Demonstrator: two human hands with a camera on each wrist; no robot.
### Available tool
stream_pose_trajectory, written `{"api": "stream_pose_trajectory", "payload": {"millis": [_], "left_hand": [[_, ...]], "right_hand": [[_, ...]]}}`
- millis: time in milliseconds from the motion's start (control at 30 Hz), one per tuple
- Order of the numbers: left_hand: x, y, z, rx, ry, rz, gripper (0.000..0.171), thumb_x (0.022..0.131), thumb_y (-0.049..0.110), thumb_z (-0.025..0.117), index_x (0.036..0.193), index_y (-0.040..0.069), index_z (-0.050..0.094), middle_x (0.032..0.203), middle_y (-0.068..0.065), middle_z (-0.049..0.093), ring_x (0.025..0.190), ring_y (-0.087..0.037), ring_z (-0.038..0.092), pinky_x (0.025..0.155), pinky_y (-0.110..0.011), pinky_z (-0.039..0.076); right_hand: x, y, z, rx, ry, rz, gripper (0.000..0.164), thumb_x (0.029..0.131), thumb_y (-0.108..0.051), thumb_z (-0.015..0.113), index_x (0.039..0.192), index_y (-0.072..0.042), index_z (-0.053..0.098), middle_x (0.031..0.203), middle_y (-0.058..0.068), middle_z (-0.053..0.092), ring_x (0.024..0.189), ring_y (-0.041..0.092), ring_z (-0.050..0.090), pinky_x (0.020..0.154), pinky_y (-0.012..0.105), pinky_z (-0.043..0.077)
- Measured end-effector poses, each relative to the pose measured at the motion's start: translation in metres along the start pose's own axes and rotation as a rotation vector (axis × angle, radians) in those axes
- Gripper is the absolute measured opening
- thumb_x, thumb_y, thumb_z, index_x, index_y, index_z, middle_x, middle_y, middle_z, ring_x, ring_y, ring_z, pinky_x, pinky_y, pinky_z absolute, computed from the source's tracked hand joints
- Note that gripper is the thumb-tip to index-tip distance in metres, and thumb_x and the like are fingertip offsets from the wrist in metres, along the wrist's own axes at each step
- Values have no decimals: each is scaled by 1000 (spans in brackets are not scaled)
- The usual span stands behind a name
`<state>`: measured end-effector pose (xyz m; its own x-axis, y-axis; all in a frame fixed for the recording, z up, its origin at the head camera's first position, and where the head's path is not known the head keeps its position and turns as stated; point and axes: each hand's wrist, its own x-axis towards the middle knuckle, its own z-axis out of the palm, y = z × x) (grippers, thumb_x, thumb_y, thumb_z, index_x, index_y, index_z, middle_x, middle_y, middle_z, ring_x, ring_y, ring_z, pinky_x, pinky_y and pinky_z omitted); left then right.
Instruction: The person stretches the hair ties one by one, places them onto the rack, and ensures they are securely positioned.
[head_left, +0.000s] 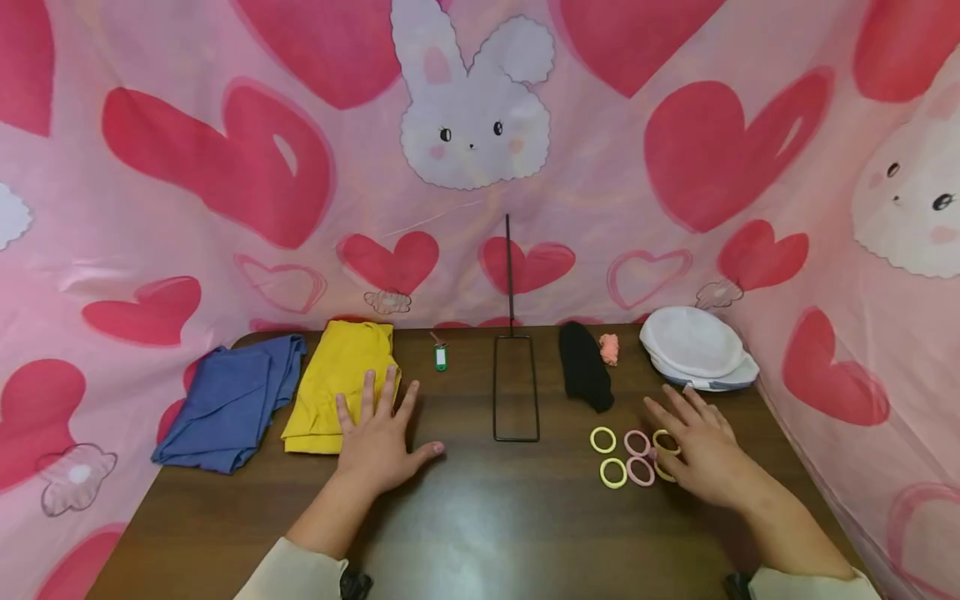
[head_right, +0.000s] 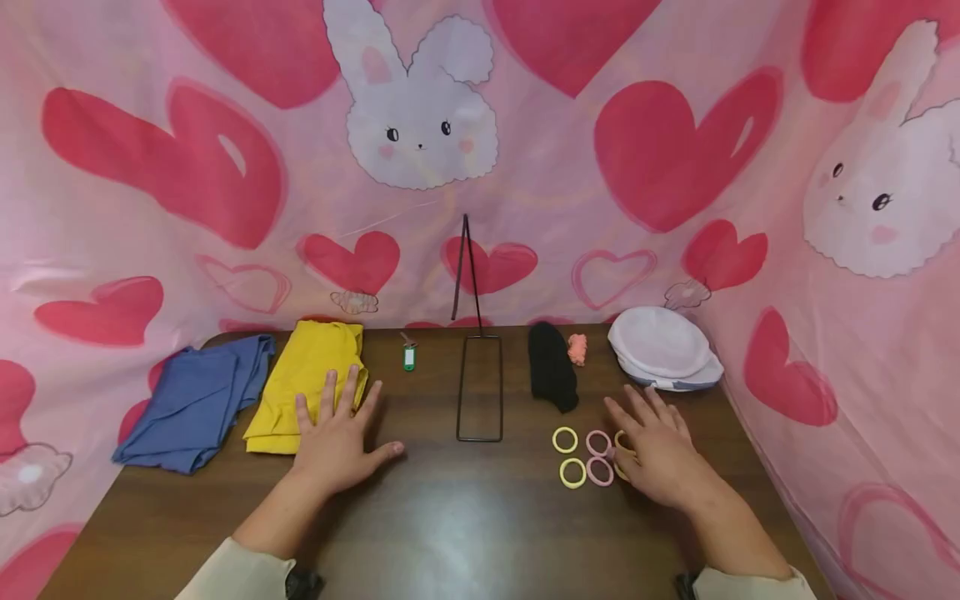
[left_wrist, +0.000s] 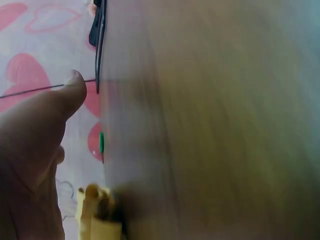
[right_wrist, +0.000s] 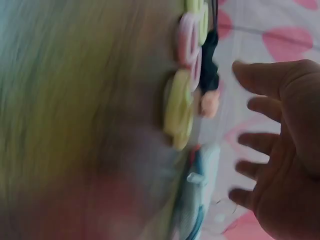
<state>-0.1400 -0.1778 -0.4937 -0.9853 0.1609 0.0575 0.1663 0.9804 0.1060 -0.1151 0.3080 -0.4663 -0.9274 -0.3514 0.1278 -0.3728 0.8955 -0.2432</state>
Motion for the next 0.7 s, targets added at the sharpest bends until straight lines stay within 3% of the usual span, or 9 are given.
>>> {"api": "stream_pose_trajectory", "payload": {"millis": [133,300,467,700], "left_hand": [[8,14,2,-92,-35,38,96,85,75,67,163,28,37,175,-10,0,158,-40,-4,114,-77,-6],[23,30,4,-184,-5,103,83,89,65,71,159,29,45,173,-9,14,157,-38,8,114,-76,6],[37,44,9,-248,-11,157,76,92,61,69,158,29,47,170,-7,26,155,-36,18,114,-74,14],[45,60,16,-324,-93,202,71,96,57,66,157,26,49,163,-7,40,150,-34,31,113,-73,17]], "right_hand": [[0,17,3,30,20,-103,62,80,-4,81,139,-1,63,141,27,57,129,53,48,96,72,40],[3,32,4,53,22,-145,60,73,11,75,131,3,67,128,21,68,119,45,60,97,61,45],[8,38,3,67,-43,-125,62,73,11,76,134,4,65,126,21,69,118,43,62,99,60,45],[10,43,3,69,-109,-88,60,74,4,83,132,1,68,122,18,72,113,39,66,97,59,50]]}}
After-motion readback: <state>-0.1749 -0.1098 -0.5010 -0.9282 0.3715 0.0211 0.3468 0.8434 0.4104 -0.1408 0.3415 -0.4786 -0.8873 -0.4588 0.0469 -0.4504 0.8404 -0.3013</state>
